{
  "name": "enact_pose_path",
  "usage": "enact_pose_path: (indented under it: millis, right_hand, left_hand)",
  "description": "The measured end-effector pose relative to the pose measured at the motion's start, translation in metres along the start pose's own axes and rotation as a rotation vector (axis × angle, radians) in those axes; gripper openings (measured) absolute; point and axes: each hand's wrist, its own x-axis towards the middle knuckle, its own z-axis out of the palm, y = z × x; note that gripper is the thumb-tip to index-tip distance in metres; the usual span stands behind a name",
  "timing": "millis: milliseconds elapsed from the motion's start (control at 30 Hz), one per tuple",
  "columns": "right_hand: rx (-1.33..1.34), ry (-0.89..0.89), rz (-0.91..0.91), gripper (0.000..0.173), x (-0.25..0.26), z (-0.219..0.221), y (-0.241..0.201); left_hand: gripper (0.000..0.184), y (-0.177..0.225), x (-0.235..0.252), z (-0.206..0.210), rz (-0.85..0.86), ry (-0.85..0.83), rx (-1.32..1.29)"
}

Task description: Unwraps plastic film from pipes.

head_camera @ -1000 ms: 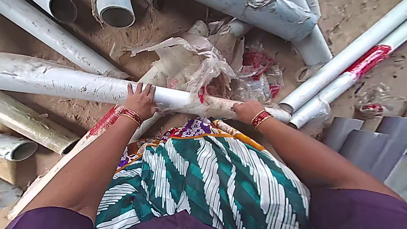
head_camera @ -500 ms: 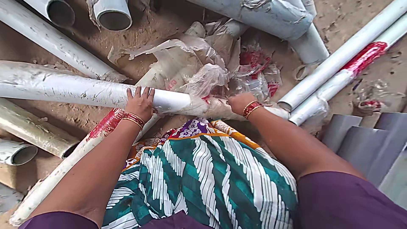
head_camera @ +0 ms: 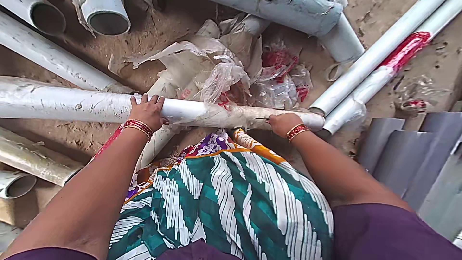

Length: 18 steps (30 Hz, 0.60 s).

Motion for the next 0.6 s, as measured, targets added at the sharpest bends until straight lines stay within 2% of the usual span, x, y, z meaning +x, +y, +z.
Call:
enact_pose_path:
  millis: [67, 100, 200, 233, 300, 367, 433, 500, 600]
  right_hand:
    - [0.006, 0.004, 0.039, 0.033, -0.013, 0.002, 0.022]
    - [0.024, 0.052, 0.001, 0.033, -0.017, -0.005, 0.016]
    - [0.066, 0.274, -0.26, 0.035, -0.005, -0.046, -0.045]
    - [0.065, 0.299, -0.337, 0.034, 0.004, -0.06, -0.071]
    - [0.025, 0.211, -0.42, 0.027, 0.022, -0.082, -0.119]
    - [-0.007, 0.131, -0.423, 0.02, 0.029, -0.08, -0.131]
    - [0.01, 0.126, -0.375, 0.02, 0.024, -0.051, -0.102]
    - [0.066, 0.172, -0.294, 0.025, 0.008, -0.008, -0.052]
    - [0.103, 0.015, -0.08, 0.021, -0.04, 0.063, 0.002]
  left_hand:
    - [0.082, -0.001, 0.009, -0.012, 0.0, -0.039, 0.007]
    - [0.082, -0.002, 0.014, -0.017, 0.003, -0.066, 0.021]
    - [0.079, -0.008, 0.031, -0.028, 0.031, -0.13, 0.059]
    - [0.079, -0.009, 0.034, -0.029, 0.04, -0.135, 0.06]
    - [0.077, -0.012, 0.033, -0.026, 0.048, -0.121, 0.055]
    - [0.079, -0.012, 0.03, -0.022, 0.048, -0.092, 0.029]
    - [0.079, -0.012, 0.026, -0.021, 0.04, -0.089, 0.013]
    - [0.078, -0.014, 0.026, -0.022, 0.036, -0.085, 0.017]
    - [0.078, -0.015, 0.028, -0.017, 0.078, -0.047, 0.004]
